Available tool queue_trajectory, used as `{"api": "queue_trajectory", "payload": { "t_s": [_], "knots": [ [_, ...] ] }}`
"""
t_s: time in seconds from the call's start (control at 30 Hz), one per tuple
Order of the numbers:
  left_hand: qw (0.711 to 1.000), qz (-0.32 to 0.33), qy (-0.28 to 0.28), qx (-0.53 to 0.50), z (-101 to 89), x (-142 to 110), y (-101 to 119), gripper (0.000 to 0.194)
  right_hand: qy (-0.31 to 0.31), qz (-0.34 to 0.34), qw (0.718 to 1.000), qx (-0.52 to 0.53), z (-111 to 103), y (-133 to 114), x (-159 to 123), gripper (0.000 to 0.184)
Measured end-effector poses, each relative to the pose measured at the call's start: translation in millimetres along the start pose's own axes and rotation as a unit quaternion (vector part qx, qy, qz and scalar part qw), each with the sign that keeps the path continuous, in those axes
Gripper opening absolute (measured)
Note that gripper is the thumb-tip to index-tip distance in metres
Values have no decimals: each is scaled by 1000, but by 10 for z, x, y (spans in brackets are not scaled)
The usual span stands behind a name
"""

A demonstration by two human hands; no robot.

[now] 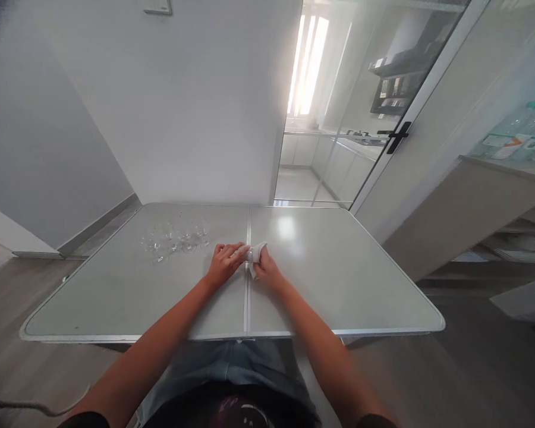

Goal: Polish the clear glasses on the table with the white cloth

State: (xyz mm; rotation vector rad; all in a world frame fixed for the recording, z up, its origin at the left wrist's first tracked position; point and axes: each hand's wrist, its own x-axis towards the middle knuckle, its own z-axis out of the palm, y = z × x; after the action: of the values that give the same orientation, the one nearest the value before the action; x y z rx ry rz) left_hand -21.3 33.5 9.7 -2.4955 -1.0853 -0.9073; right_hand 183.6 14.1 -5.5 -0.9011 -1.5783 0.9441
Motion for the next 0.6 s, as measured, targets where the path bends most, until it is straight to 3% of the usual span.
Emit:
{"api": "queue_trajectory", "payload": {
  "t_s": [0.1, 0.17, 0.3, 0.43, 0.53, 0.6],
  "knots": [
    [1000, 3, 11, -6, 4, 12, 35, 39, -27, 30, 993, 113, 19, -59, 6, 29],
    [1000, -14, 12, -18, 11, 8, 39, 41, -21, 35, 991, 129, 14, -97, 6, 30],
    [997, -47, 9, -59, 20, -32, 10, 43, -13, -18, 1000, -20, -47, -132, -3, 24],
    [994, -72, -5, -77, 7, -87, 3, 45, -69, -121, 974, -177, -147, -136, 6, 11],
    [994, -80, -6, -77, -6, -108, 20, 44, -90, -172, 956, -219, -187, -125, 1, 19],
    [994, -68, -6, -82, -9, -110, 31, 43, -86, -166, 959, -211, -181, -103, -13, 18]
  ]
}}
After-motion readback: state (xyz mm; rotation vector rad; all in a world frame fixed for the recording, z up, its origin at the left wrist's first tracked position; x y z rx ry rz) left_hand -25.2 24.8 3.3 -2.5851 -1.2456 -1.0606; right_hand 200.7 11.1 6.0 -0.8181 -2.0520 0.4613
